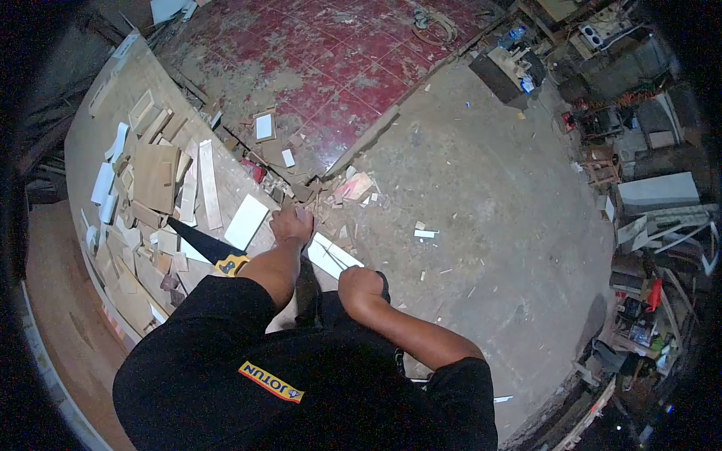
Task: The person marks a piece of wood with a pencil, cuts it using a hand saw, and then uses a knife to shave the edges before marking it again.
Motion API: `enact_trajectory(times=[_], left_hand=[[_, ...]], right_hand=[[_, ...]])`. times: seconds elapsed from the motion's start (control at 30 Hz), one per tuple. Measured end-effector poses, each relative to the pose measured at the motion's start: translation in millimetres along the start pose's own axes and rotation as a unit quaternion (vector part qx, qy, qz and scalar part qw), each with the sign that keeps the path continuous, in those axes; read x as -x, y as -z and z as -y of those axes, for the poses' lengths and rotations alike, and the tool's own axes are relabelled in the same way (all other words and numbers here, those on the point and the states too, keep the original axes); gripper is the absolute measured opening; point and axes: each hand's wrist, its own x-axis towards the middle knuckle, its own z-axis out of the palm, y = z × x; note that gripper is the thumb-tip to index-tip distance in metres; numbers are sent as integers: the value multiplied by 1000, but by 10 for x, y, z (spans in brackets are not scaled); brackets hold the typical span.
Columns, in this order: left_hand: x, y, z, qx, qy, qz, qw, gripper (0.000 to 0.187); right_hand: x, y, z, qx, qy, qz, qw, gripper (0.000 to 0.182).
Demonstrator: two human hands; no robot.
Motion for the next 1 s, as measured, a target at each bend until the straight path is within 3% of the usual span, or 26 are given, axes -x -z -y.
enact_trajectory(times=[0.2,0.5,0.7,0.8,0.9,1.0], left_hand=[[0,39,-3,6,-16,8,1000,54],[-23,91,-71,3,15,11,1000,48],[-38,15,-7,22,4,3,1000,48],[-40,-10,15,11,10,30,999,49],[-50,-73,46,19,-25,-17,999,47],[-40,2,15,10,-6,35,999,51]], right_hand=[[73,-28,133,-14,-5,28,999,21],[-767,-971,65,-68,32,-94,993,18],[-1275,-1306,214,-90,74,-127,985,18],[-1143,-1193,155,-77,68,-99,990,18],[-756,-844,95,-65,46,-56,995,20],[-444,-707,17,-63,-25,2,998,21]])
